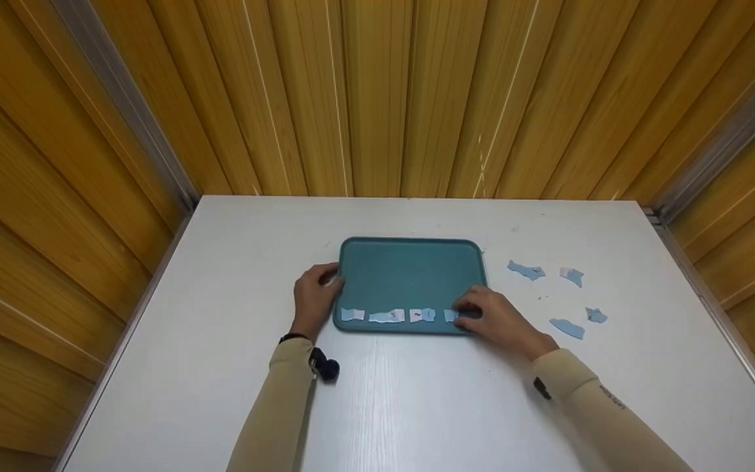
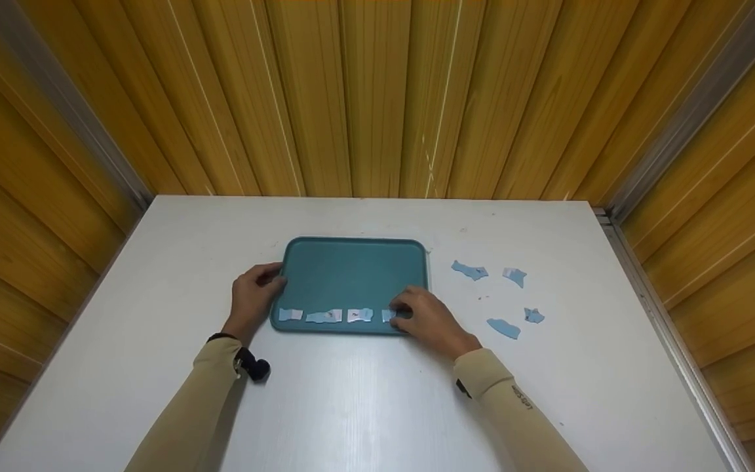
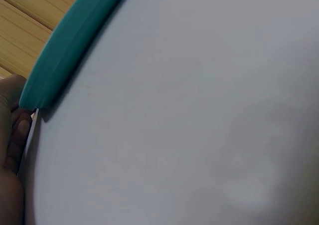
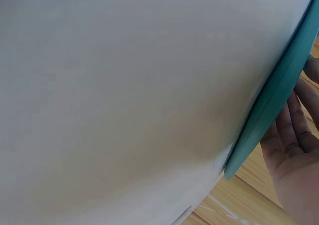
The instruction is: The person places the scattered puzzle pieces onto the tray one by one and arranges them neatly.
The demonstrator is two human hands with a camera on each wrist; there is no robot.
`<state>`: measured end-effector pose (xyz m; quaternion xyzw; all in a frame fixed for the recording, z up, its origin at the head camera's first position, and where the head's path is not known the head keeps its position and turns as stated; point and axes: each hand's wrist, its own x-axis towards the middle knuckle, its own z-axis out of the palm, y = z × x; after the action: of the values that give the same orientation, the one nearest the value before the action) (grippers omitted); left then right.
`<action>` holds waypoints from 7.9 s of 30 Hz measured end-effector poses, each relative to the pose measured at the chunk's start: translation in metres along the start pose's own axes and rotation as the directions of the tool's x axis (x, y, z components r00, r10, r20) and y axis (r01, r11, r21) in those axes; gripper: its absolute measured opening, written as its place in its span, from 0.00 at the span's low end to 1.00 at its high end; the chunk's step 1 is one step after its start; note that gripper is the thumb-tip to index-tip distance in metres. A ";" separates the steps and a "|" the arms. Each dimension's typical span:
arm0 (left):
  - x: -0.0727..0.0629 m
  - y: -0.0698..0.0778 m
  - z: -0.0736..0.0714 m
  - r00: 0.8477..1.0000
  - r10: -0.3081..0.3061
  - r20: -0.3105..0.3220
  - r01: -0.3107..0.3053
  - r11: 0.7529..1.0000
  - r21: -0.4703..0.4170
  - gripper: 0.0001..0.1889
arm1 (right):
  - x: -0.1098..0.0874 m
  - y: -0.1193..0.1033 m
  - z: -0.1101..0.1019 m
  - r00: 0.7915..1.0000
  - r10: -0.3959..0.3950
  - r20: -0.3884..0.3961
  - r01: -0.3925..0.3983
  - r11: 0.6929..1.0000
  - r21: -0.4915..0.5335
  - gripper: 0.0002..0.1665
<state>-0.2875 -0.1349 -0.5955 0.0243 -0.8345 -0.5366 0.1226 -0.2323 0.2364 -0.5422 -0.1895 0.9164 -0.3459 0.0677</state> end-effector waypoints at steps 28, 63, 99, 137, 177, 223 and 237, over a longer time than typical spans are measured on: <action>0.000 0.003 -0.002 1.000 0.006 0.006 -0.006 1.000 0.024 0.16 | -0.027 0.050 -0.068 0.976 -0.068 -0.205 0.055 0.996 -0.069 0.16; -0.001 0.003 0.000 1.000 0.007 -0.004 -0.007 1.000 0.015 0.16 | -0.084 0.105 -0.121 0.934 0.286 -0.215 -0.304 0.951 -0.056 0.26; -0.003 0.003 -0.003 1.000 0.024 0.003 -0.024 1.000 -0.019 0.17 | -0.112 0.132 -0.132 0.933 0.322 -0.160 -0.340 0.936 -0.096 0.24; -0.001 0.002 -0.001 1.000 0.020 -0.001 -0.020 1.000 0.012 0.17 | -0.103 0.139 -0.140 0.925 0.355 -0.138 -0.368 0.926 -0.083 0.25; -0.001 0.004 0.000 1.000 -0.019 -0.001 0.019 0.999 0.047 0.17 | -0.058 0.099 -0.115 0.929 0.303 -0.212 -0.316 0.948 -0.032 0.28; 0.002 0.001 0.000 1.000 0.021 -0.005 -0.021 1.000 0.014 0.16 | -0.012 0.019 -0.044 0.999 0.011 -0.040 -0.011 1.000 0.011 0.17; -0.001 0.002 0.001 1.000 0.009 -0.011 -0.009 1.000 0.028 0.17 | -0.008 0.017 -0.026 0.998 -0.062 -0.018 0.061 0.995 -0.077 0.15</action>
<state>-0.2862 -0.1328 -0.5939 0.0255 -0.8413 -0.5242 0.1294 -0.2368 0.2670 -0.5335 -0.2167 0.9234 -0.3142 0.0403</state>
